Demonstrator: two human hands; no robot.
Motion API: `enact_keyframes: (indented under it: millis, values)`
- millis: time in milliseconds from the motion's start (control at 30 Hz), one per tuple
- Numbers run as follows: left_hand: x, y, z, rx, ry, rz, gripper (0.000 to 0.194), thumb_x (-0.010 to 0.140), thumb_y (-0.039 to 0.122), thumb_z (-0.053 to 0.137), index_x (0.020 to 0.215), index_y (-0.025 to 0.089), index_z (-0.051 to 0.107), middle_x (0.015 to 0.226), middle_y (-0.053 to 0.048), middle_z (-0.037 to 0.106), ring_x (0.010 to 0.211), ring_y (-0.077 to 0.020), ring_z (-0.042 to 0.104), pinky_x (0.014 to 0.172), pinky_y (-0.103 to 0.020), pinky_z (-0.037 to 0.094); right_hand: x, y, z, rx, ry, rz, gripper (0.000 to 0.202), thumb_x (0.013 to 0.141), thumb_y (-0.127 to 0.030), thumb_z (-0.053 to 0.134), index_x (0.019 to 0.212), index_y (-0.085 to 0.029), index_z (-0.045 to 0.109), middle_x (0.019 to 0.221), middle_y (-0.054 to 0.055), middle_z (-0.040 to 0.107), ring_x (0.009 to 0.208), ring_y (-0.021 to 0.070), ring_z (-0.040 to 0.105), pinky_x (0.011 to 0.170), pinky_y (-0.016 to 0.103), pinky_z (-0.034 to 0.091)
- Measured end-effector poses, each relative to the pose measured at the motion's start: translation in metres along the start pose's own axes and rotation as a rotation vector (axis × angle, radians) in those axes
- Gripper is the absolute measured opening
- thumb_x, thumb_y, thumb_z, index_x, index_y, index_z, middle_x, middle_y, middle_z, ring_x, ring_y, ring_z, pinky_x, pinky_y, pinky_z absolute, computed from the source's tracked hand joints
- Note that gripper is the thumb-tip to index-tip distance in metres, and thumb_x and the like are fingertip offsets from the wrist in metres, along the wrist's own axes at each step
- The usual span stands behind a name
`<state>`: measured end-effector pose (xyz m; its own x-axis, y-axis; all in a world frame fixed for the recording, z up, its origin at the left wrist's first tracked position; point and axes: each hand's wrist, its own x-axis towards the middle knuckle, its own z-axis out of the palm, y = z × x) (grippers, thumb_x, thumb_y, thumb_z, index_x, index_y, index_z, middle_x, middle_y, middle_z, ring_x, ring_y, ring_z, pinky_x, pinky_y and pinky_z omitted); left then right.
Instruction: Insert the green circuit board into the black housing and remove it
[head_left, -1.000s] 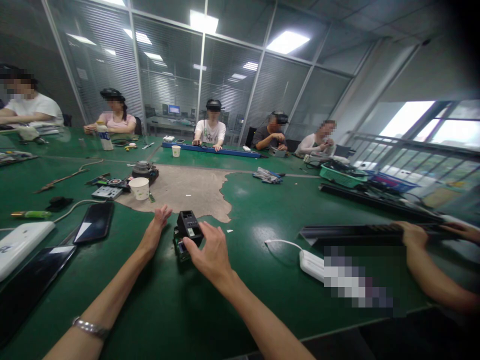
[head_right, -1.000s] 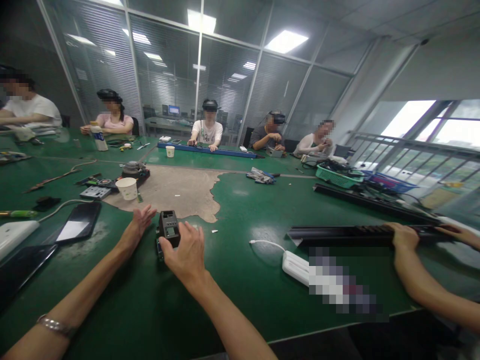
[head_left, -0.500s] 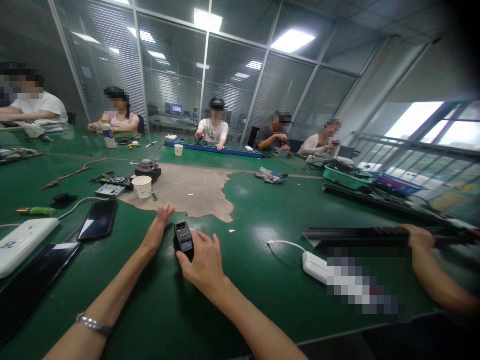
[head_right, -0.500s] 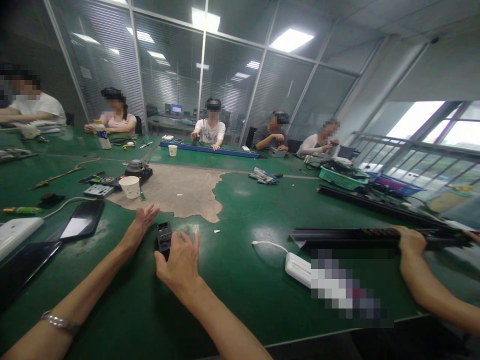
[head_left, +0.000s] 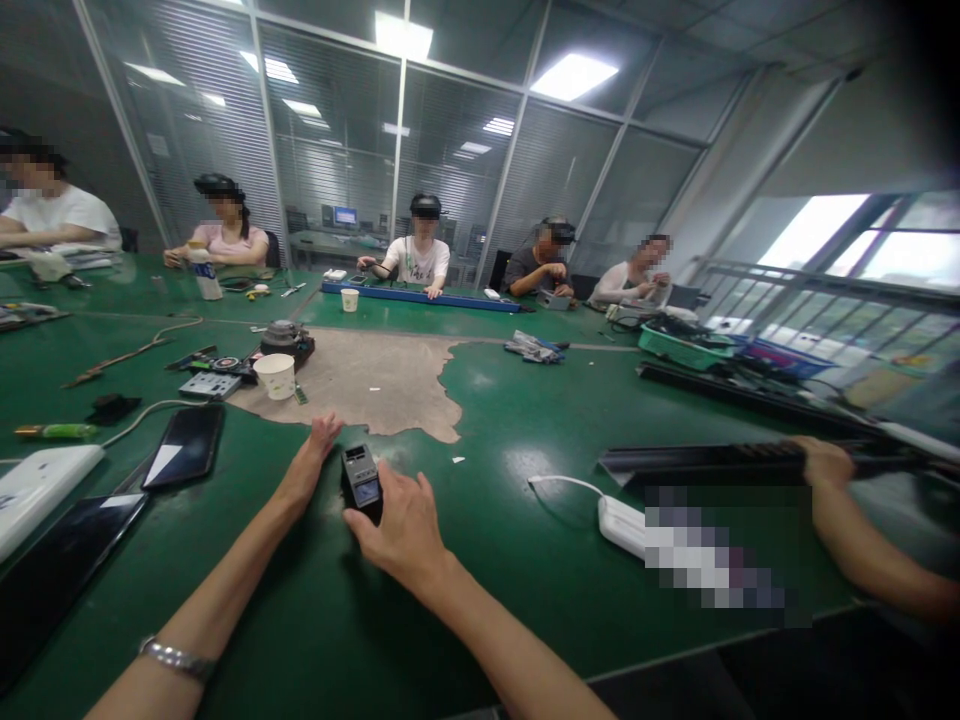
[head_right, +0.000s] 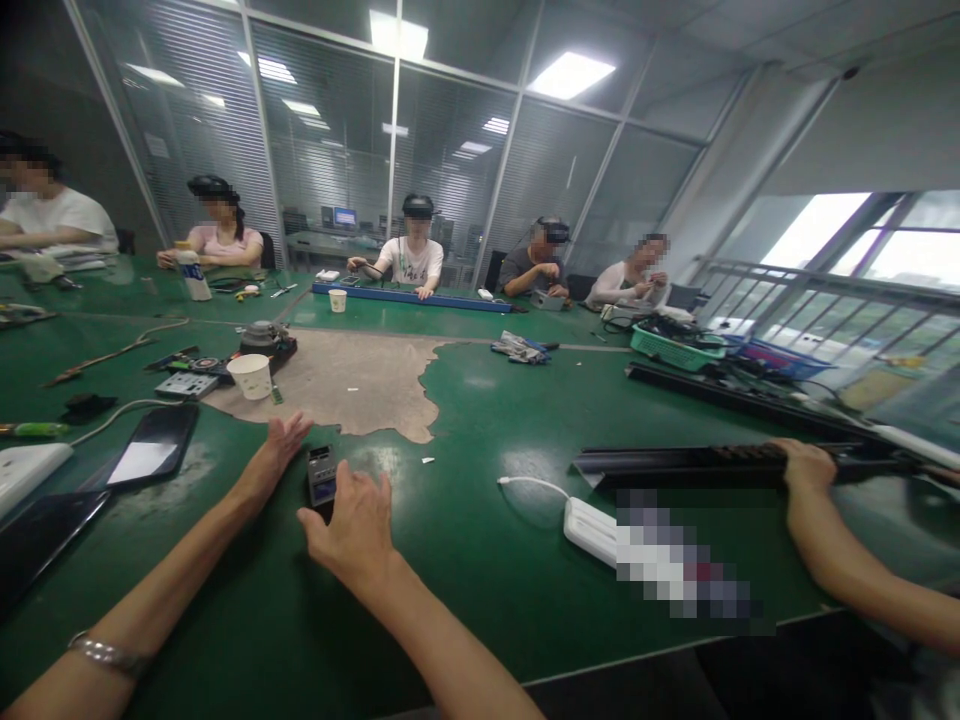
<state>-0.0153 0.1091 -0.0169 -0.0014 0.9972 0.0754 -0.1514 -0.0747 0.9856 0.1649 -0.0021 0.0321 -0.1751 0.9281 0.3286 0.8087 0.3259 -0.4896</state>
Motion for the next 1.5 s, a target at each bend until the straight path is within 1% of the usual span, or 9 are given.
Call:
enact_keyframes:
  millis: [133, 300, 400, 500, 700, 833, 1067, 1267, 1500]
  values:
    - [-0.001, 0.001, 0.0, -0.009, 0.0, -0.001, 0.084, 0.092, 0.075, 0.029, 0.152, 0.016, 0.033, 0.152, -0.016, 0.043, 0.144, -0.0262, 0.032, 0.119, -0.042, 0.018, 0.002, -0.005, -0.001, 0.01, 0.041, -0.006, 0.053, 0.085, -0.042, 0.064, 0.13, -0.015, 0.054, 0.114, 0.014, 0.07, 0.11, 0.0282, 0.063, 0.111, 0.052, 0.03]
    - [0.001, 0.0, -0.001, -0.022, 0.01, 0.005, 0.082, 0.092, 0.075, 0.031, 0.149, 0.017, 0.038, 0.151, -0.016, 0.044, 0.144, -0.027, 0.033, 0.119, -0.042, 0.02, 0.016, -0.009, -0.023, 0.071, 0.127, -0.009, 0.055, 0.085, -0.042, 0.064, 0.131, -0.015, 0.054, 0.116, 0.013, 0.07, 0.111, 0.0274, 0.063, 0.11, 0.047, 0.033]
    - [0.0, 0.001, 0.0, -0.019, -0.001, 0.001, 0.083, 0.092, 0.075, 0.03, 0.149, 0.016, 0.038, 0.152, -0.016, 0.043, 0.144, -0.0268, 0.033, 0.119, -0.042, 0.019, 0.025, 0.001, -0.04, 0.098, 0.184, -0.009, 0.053, 0.086, -0.04, 0.062, 0.133, -0.015, 0.053, 0.118, 0.011, 0.069, 0.112, 0.0269, 0.063, 0.108, 0.044, 0.037]
    - [-0.002, 0.004, 0.001, -0.006, -0.012, 0.004, 0.083, 0.093, 0.075, 0.028, 0.15, 0.015, 0.037, 0.152, -0.016, 0.042, 0.145, -0.0263, 0.031, 0.119, -0.042, 0.018, 0.028, 0.02, -0.048, 0.088, 0.215, 0.023, 0.05, 0.086, -0.038, 0.062, 0.131, -0.017, 0.055, 0.119, 0.011, 0.069, 0.111, 0.0266, 0.063, 0.103, 0.042, 0.042]
    - [-0.003, 0.005, 0.001, -0.006, -0.02, -0.002, 0.086, 0.092, 0.076, 0.027, 0.151, 0.013, 0.034, 0.144, -0.016, 0.053, 0.144, -0.0263, 0.032, 0.12, -0.042, 0.016, 0.016, 0.051, -0.038, -0.005, 0.191, 0.108, 0.048, 0.084, -0.035, 0.063, 0.127, -0.015, 0.059, 0.118, 0.013, 0.068, 0.11, 0.028, 0.063, 0.101, 0.044, 0.041]
    - [-0.001, 0.003, 0.0, -0.008, -0.02, -0.01, 0.087, 0.091, 0.077, 0.028, 0.152, 0.015, 0.033, 0.141, -0.015, 0.056, 0.144, -0.0264, 0.033, 0.12, -0.042, 0.016, 0.009, 0.055, -0.031, -0.028, 0.172, 0.131, 0.047, 0.083, -0.035, 0.064, 0.126, -0.016, 0.06, 0.123, 0.015, 0.066, 0.116, 0.0295, 0.06, 0.105, 0.046, 0.038]
    - [-0.002, 0.003, -0.001, -0.009, -0.017, -0.02, 0.086, 0.092, 0.076, 0.028, 0.152, 0.015, 0.033, 0.14, -0.013, 0.057, 0.144, -0.0251, 0.033, 0.12, -0.042, 0.013, 0.003, 0.065, -0.024, -0.067, 0.119, 0.169, 0.059, 0.082, -0.038, 0.065, 0.134, -0.014, 0.054, 0.129, 0.018, 0.062, 0.123, 0.0336, 0.055, 0.109, 0.051, 0.034]
    - [-0.002, 0.004, 0.0, -0.015, -0.004, -0.012, 0.085, 0.092, 0.076, 0.028, 0.152, 0.015, 0.033, 0.142, -0.015, 0.055, 0.144, -0.0262, 0.033, 0.12, -0.042, 0.015, 0.002, 0.068, -0.022, -0.092, 0.18, 0.139, 0.077, 0.08, -0.048, 0.066, 0.143, -0.008, 0.044, 0.139, 0.021, 0.054, 0.134, 0.0355, 0.045, 0.111, 0.052, 0.032]
    - [-0.004, 0.006, 0.002, -0.013, 0.026, 0.024, 0.083, 0.093, 0.075, 0.028, 0.151, 0.016, 0.035, 0.152, -0.017, 0.041, 0.143, -0.0274, 0.035, 0.119, -0.043, 0.02, 0.003, 0.07, -0.022, -0.072, 0.142, 0.16, 0.056, 0.082, -0.036, 0.066, 0.132, -0.012, 0.056, 0.124, 0.018, 0.065, 0.119, 0.0317, 0.058, 0.108, 0.05, 0.035]
